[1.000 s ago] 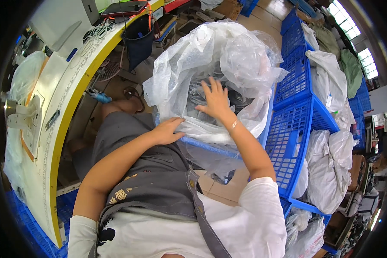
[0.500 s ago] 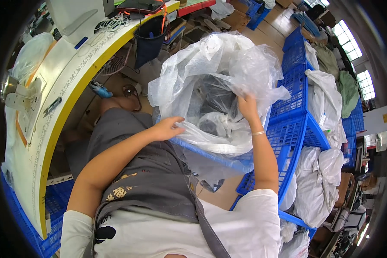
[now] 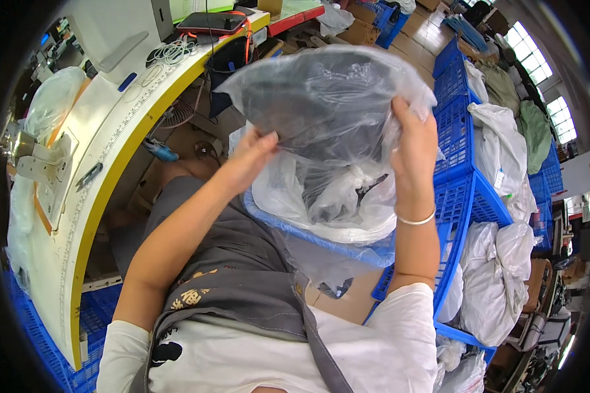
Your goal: Organizing and bagging shoe upper components in a factory setting.
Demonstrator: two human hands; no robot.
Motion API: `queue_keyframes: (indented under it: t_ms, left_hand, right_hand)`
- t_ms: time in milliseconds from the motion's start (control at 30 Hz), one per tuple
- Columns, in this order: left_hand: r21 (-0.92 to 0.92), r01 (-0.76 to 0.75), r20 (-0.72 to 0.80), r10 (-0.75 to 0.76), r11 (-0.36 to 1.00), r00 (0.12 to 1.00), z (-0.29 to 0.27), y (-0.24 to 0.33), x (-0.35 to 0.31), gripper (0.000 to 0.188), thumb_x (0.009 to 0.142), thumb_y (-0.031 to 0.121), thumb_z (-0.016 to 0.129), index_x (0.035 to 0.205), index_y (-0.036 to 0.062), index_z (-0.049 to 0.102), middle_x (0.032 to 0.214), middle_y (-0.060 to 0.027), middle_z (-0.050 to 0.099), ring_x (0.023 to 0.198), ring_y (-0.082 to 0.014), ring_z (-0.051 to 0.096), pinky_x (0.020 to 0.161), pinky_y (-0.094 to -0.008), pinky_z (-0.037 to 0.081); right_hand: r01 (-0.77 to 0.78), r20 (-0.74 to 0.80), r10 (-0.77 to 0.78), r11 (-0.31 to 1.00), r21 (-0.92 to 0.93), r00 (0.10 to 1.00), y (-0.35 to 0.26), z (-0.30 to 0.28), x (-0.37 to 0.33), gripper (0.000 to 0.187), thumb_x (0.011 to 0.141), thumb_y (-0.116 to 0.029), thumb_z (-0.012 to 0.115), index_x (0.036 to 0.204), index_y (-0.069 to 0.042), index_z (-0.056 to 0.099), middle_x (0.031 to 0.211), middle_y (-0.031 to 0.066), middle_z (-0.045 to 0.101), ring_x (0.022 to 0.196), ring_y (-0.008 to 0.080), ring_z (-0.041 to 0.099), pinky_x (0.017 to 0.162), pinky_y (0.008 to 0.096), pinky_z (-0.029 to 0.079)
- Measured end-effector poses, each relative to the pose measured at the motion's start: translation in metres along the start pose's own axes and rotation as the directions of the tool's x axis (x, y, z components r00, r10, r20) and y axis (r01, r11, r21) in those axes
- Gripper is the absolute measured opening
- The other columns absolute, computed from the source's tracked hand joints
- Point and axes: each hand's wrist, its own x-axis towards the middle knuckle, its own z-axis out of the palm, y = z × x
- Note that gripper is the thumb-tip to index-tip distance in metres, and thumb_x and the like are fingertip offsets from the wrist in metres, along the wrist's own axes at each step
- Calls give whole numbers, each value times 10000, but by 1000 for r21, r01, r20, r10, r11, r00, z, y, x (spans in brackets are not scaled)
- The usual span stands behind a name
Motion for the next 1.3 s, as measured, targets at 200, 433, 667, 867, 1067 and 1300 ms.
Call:
queue_keyframes:
  t_ms: [200, 433, 667, 867, 1067, 1300]
  left_hand:
    - [226, -193, -74, 214, 955, 974, 33, 79, -22, 512, 750, 256, 727, 1118, -28, 509, 1033, -88, 582, 921, -150, 548, 814, -275, 438]
    - [170, -217, -140, 242, 961, 960, 26, 92, -50, 455, 795, 227, 678, 1116, -41, 499, 1008, -85, 579, 888, -137, 549, 796, -275, 440]
    - [-8, -195, -339, 181, 981, 923, 22, 116, -80, 427, 816, 212, 644, 1134, -27, 490, 1019, -105, 584, 903, -169, 585, 784, -296, 475]
    - [6, -213, -404, 197, 977, 893, -7, 119, -114, 379, 855, 189, 591, 1159, -9, 481, 1061, -101, 571, 933, -166, 572, 807, -301, 464]
    - [231, -98, -663, 231, 968, 712, -47, 111, -195, 584, 831, 272, 604, 1281, -6, 357, 1197, -126, 494, 1093, -223, 500, 919, -355, 414]
    - [691, 654, -614, -228, 308, 755, -63, 204, -312, 429, 807, 361, 600, 957, -41, 590, 761, -121, 623, 744, -182, 606, 741, -282, 467]
  right_hand:
    - [-198, 73, 186, 954, 224, 980, 0, 1, 27, 267, 840, -5, 468, 1101, 31, 516, 1019, 108, 582, 893, 186, 583, 780, 297, 482]
    - [-241, 176, 204, 946, 219, 963, -4, 25, 14, 268, 831, 1, 470, 1092, 28, 522, 1027, 107, 584, 906, 185, 584, 779, 291, 475]
    - [-115, 339, 103, 993, 14, 935, -10, 43, -14, 545, 826, -206, 546, 1274, 50, 372, 1109, 124, 541, 997, 180, 527, 844, 288, 426]
    - [76, 811, 435, 863, -500, 390, 73, 16, -54, 608, 721, -420, 683, 1076, 35, 494, 912, 24, 508, 815, 106, 454, 698, 262, 397]
    - [135, 837, 206, 940, -313, 507, 59, 70, -136, 298, 754, -202, 634, 911, 2, 485, 816, 169, 590, 744, 230, 596, 632, 380, 436]
    - [-256, 886, 261, 952, -170, 382, 29, 108, -133, 230, 706, -98, 507, 886, 41, 538, 777, 70, 577, 693, 92, 509, 595, 262, 409]
